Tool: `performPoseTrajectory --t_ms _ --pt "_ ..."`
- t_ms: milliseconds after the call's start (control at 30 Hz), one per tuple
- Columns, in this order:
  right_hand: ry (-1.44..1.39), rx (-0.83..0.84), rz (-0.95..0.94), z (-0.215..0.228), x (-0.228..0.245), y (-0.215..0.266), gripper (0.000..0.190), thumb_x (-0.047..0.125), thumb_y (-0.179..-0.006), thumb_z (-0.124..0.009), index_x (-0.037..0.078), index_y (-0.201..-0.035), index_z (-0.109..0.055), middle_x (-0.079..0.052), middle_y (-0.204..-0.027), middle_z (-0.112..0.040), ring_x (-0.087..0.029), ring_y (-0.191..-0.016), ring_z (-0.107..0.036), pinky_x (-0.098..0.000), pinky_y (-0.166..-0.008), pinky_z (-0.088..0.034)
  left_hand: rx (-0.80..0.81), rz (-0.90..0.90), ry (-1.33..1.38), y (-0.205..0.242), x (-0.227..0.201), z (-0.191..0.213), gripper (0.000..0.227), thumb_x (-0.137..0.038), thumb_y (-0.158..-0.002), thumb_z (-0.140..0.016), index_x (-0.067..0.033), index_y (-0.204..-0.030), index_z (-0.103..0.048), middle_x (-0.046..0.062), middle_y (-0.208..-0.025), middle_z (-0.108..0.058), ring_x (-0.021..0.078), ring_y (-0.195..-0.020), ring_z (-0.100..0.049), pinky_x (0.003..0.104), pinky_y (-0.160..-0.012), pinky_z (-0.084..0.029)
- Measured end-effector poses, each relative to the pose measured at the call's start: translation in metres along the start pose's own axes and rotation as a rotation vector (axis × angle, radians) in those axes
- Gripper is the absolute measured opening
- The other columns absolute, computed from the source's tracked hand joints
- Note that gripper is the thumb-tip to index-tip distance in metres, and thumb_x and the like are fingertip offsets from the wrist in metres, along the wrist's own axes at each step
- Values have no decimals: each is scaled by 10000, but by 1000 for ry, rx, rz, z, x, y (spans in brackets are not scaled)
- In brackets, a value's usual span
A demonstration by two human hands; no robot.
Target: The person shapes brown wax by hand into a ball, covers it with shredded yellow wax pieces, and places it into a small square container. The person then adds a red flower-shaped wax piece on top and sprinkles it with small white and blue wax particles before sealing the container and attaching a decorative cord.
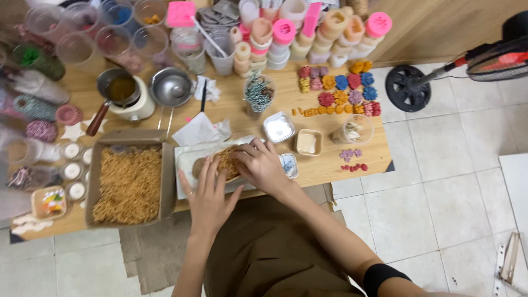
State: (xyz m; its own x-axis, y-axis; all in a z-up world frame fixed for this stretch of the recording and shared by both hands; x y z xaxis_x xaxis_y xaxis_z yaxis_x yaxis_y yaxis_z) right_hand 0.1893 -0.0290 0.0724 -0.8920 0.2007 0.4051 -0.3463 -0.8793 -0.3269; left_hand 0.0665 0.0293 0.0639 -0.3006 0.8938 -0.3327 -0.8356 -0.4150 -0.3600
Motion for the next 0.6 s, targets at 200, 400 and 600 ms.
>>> performPoseTrajectory --t_ms 200,400,600 --pt "-83 -110 -101 46 -19 10 238 185 -871 -766 151 -1107 -768 10 -1105 -723 -220 -969 -585 -363 -835 -425 -141 66 221 -7 -19 33 313 -23 -987 -608 -44 -1295 -658 124 -1494 -557 359 -1445 -488 539 -1223 -368" --pt "69 -182 -225 64 -87 34 194 194 -865 -774 115 -1039 -743 -34 -1072 -731 -228 -978 -609 -382 -825 -408 -74 350 622 1 -18 16 473 171 -915 -405 44 -1319 -617 201 -1510 -507 300 -1300 -605 282 -762 -599" --pt "41 -144 -379 77 -138 51 189 193 -860 -760 155 -1045 -769 -3 -1000 -732 -231 -923 -598 -394 -817 -397 -44 293 684 -1 -31 -1 384 174 -899 -380 136 -1234 -563 243 -1494 -495 291 -1274 -607 284 -788 -602"
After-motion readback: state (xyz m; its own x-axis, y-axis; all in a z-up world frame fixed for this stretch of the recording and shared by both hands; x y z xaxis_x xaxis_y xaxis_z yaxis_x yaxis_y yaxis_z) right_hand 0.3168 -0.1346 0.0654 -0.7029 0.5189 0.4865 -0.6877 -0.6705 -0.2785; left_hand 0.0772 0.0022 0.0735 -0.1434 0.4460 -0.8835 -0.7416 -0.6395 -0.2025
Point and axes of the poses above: each hand's wrist, its own y-axis away from the middle knuckle, its own z-axis out of the back of the hand, x = y × z, the point moved 9 cm from there along -y, towards the middle knuckle
